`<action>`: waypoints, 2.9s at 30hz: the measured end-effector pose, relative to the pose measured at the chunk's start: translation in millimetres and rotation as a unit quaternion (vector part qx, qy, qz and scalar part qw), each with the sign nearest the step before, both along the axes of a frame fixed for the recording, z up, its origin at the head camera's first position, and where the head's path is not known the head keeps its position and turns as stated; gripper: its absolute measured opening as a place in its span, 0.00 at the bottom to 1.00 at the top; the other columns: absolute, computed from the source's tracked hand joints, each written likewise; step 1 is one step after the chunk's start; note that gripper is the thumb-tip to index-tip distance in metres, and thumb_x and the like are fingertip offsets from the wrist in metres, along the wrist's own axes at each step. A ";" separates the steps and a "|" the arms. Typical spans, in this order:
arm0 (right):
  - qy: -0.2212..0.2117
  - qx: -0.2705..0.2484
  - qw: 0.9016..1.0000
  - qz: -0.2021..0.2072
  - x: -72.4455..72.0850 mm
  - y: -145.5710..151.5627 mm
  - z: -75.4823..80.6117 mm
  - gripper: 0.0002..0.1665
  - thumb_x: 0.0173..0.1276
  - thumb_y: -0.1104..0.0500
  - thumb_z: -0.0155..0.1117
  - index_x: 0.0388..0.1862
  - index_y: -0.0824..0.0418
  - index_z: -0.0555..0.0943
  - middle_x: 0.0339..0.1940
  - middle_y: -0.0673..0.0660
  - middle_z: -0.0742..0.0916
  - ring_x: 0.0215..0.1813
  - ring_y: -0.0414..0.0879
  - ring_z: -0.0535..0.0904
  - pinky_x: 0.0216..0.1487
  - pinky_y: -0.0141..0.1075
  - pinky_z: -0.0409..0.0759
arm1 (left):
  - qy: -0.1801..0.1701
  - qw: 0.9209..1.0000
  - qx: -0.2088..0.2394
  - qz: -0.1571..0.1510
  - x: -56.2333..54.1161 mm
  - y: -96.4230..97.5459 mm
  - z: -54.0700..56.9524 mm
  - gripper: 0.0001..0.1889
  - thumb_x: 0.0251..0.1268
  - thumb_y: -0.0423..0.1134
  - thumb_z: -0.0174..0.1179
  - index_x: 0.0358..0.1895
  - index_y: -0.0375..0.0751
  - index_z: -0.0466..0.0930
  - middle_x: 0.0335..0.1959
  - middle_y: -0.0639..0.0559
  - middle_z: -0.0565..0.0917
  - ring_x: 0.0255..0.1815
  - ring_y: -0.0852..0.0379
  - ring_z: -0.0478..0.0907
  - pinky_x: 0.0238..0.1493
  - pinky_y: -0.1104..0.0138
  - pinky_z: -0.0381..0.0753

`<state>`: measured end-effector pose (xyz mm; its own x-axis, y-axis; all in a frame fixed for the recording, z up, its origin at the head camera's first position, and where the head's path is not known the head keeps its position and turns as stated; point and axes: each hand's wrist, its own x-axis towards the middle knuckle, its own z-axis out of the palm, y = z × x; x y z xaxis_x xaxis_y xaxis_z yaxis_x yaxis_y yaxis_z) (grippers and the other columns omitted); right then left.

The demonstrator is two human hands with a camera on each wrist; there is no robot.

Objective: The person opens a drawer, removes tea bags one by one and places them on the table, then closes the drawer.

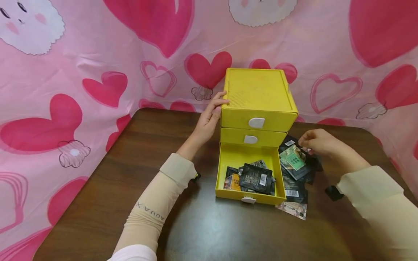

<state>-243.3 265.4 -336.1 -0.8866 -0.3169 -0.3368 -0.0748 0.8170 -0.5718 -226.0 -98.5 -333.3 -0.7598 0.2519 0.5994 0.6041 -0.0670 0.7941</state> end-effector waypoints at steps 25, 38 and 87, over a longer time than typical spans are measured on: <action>-0.160 -0.020 0.975 0.154 15.6 -100.7 22.4 0.26 0.78 0.49 0.52 0.62 0.66 0.77 0.57 0.63 0.85 0.56 0.54 0.82 0.61 0.52 0.79 | -0.008 1.000 -0.002 -0.001 2.3 -1.1 0.7 0.15 0.77 0.23 0.37 0.60 0.20 0.65 0.76 0.31 0.56 0.79 0.41 0.54 0.73 0.47 0.67; -0.189 0.051 0.964 0.178 10.6 -139.9 -0.8 0.15 0.77 0.54 0.52 0.42 0.63 0.81 0.37 0.57 0.82 0.29 0.44 0.69 0.30 0.34 0.65 | -0.001 1.000 0.000 0.004 1.5 -1.6 -0.2 0.16 0.77 0.23 0.37 0.60 0.20 0.65 0.76 0.30 0.57 0.79 0.39 0.53 0.67 0.68 0.69; -0.265 0.057 0.931 0.244 16.8 -138.7 -18.3 0.09 0.66 0.72 0.61 0.38 0.61 0.73 0.26 0.48 0.71 0.27 0.41 0.64 0.26 0.32 0.65 | -0.008 1.000 0.000 0.009 1.4 1.8 1.5 0.16 0.77 0.23 0.36 0.61 0.19 0.65 0.76 0.30 0.57 0.78 0.39 0.55 0.57 0.70 0.72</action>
<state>-226.5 126.7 -354.4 -0.3453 -0.5739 -0.7425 -0.1858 0.8174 -0.5454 -224.6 -96.8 -331.7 -0.7734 0.2379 0.5876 0.5928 -0.0570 0.8033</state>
